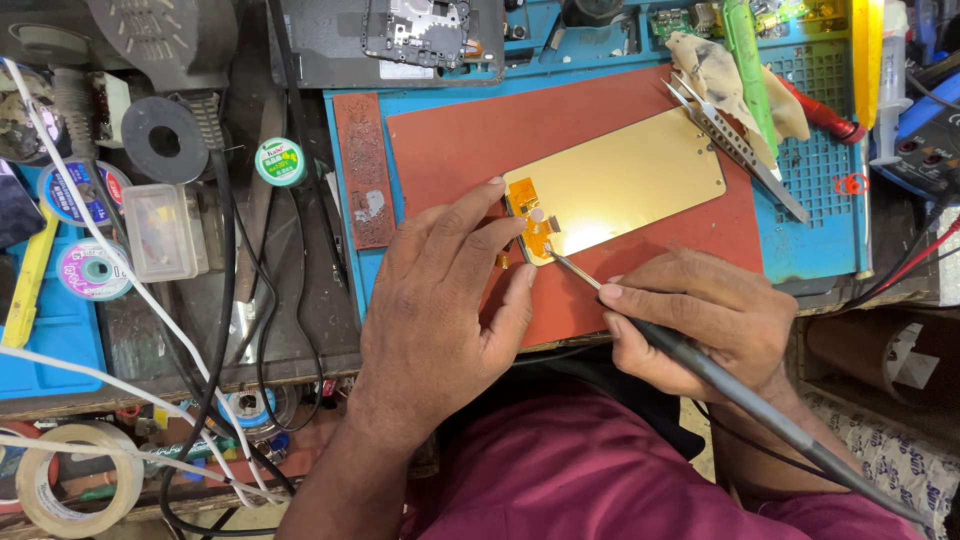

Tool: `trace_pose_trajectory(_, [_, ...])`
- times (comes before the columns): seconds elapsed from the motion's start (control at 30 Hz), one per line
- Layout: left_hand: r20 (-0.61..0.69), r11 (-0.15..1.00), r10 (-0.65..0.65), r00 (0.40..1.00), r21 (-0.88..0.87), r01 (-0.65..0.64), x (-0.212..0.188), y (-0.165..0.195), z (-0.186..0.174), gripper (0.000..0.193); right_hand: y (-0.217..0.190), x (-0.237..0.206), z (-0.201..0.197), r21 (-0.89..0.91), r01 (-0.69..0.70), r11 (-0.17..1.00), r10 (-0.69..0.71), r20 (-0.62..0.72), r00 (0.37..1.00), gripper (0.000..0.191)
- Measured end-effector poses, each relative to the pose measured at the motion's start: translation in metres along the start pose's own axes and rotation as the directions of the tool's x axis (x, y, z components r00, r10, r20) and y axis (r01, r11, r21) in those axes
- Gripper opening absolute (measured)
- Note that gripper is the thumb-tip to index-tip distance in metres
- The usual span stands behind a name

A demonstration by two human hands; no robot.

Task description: The person uses a soldering iron to work on a small orange circuit board attached to a gold-colored smartphone screen. They apply flux from a syringe and solder a small component onto the board while holding the screen steady.

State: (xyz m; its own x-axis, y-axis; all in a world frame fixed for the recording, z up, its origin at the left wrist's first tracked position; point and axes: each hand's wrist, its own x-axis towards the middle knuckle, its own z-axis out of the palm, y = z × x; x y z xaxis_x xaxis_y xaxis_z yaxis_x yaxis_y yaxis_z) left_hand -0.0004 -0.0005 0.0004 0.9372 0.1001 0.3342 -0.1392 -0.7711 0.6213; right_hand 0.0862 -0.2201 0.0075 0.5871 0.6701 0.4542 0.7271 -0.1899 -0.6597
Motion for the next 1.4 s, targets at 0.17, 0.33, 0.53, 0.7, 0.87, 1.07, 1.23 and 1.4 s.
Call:
trace_pose_trajectory(0.17, [0.008,1.000,0.001,1.000,-0.008,-0.001,0.0001,-0.0005,-0.0005,0.037,-0.0007,-0.0008,-0.0004,-0.008,0.007,1.000,-0.007,-0.009,1.000,0.022])
trace_pose_trajectory(0.33, [0.003,1.000,-0.002,1.000,-0.013,0.003,0.0008,0.0003,-0.0010,0.037,-0.0016,0.0009,-0.0005,-0.023,0.014,1.000,-0.014,-0.002,1.000,0.022])
trace_pose_trajectory(0.53, [0.010,1.000,-0.002,1.000,-0.023,0.003,0.0010,0.0005,-0.0021,0.037,-0.0031,0.0014,0.0022,-0.035,-0.020,0.999,0.020,-0.001,1.000,0.022])
trace_pose_trajectory(0.7, [0.000,1.000,-0.009,1.000,-0.016,0.009,0.0004,0.0013,-0.0011,0.037,-0.0030,0.0013,0.0013,-0.029,-0.011,1.000,0.011,0.000,1.000,0.021])
trace_pose_trajectory(0.87, [0.007,1.000,-0.004,1.000,-0.013,0.004,0.0004,0.0002,-0.0012,0.037,-0.0036,0.0007,0.0025,-0.082,-0.027,0.996,0.027,-0.005,1.000,0.022])
trace_pose_trajectory(1.07, [0.011,1.000,-0.019,1.000,-0.016,0.019,-0.0005,0.0009,-0.0023,0.036,-0.0037,0.0006,0.0030,-0.057,-0.029,0.998,0.029,-0.003,1.000,0.022])
trace_pose_trajectory(1.23, [0.007,1.000,-0.007,1.000,-0.025,0.007,0.0006,0.0007,-0.0026,0.036,-0.0028,0.0009,0.0025,-0.038,-0.028,0.999,0.028,0.003,1.000,0.022])
trace_pose_trajectory(1.4, [0.010,1.000,-0.004,1.000,-0.014,0.004,0.0010,0.0001,-0.0023,0.036,-0.0022,0.0009,0.0030,-0.029,-0.019,0.999,0.019,-0.007,1.000,0.022])
